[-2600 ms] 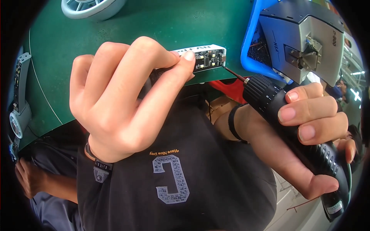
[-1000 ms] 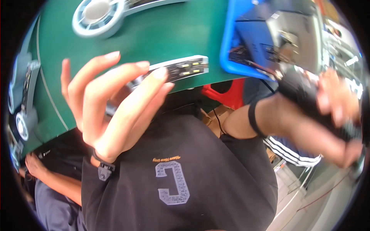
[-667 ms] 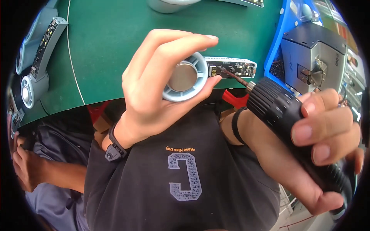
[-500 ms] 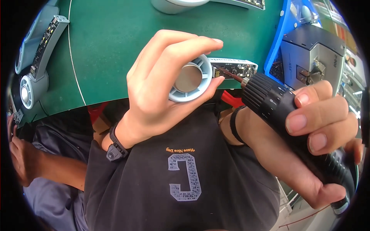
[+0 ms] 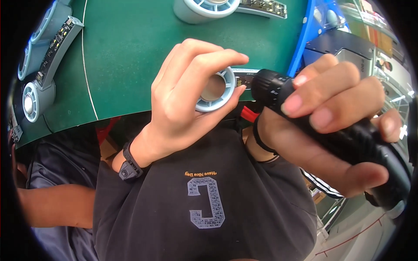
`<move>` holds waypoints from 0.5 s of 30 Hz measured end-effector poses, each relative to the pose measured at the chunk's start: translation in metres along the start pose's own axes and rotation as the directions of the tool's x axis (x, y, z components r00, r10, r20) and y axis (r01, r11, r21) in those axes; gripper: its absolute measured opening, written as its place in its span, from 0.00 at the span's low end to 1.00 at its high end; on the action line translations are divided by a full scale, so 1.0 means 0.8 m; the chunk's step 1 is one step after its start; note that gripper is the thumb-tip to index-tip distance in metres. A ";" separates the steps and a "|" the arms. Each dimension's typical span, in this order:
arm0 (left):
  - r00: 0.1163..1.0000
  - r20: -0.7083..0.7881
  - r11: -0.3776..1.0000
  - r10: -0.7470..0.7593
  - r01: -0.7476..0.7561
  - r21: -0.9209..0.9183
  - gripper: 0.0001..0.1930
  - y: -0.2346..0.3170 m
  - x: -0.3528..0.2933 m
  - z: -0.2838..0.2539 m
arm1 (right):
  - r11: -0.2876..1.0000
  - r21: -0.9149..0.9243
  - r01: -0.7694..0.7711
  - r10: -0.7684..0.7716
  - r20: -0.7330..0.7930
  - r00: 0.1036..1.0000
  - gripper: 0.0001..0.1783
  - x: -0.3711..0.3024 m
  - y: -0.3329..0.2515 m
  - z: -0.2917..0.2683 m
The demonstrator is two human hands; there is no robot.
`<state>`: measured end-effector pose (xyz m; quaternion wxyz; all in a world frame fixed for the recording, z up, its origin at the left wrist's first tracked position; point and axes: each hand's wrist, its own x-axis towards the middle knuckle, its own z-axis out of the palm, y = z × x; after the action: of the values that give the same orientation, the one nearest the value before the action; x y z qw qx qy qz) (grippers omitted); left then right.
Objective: The person picks up a circuit board, aligns it with a plastic fan housing, and uses a power screwdriver to drive screws into the assembly. They repeat this process for multiple units, placing each completed fan onto the green work surface.
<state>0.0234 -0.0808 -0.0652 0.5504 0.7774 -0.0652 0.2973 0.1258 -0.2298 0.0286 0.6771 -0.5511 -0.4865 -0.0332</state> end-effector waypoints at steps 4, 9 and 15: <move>0.995 -0.068 0.996 -0.074 0.071 -0.044 0.25 0.009 0.003 0.005 | 1.000 -0.030 0.008 -0.006 0.071 0.997 0.38 -0.001 -0.006 0.004; 0.995 -0.022 0.995 -0.099 0.098 -0.037 0.25 0.019 0.013 0.005 | 0.995 -0.065 0.071 -0.086 -0.267 0.960 0.38 -0.019 0.002 0.049; 0.996 0.016 0.994 -0.083 0.082 0.078 0.27 0.023 0.010 0.003 | 0.803 -0.521 0.289 -0.575 -0.548 0.608 0.36 -0.014 -0.049 -0.012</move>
<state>0.0231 -0.0883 -0.0460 0.5311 0.8030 -0.0267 0.2693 0.1032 -0.2579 0.0495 0.6564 -0.4817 -0.3064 -0.4932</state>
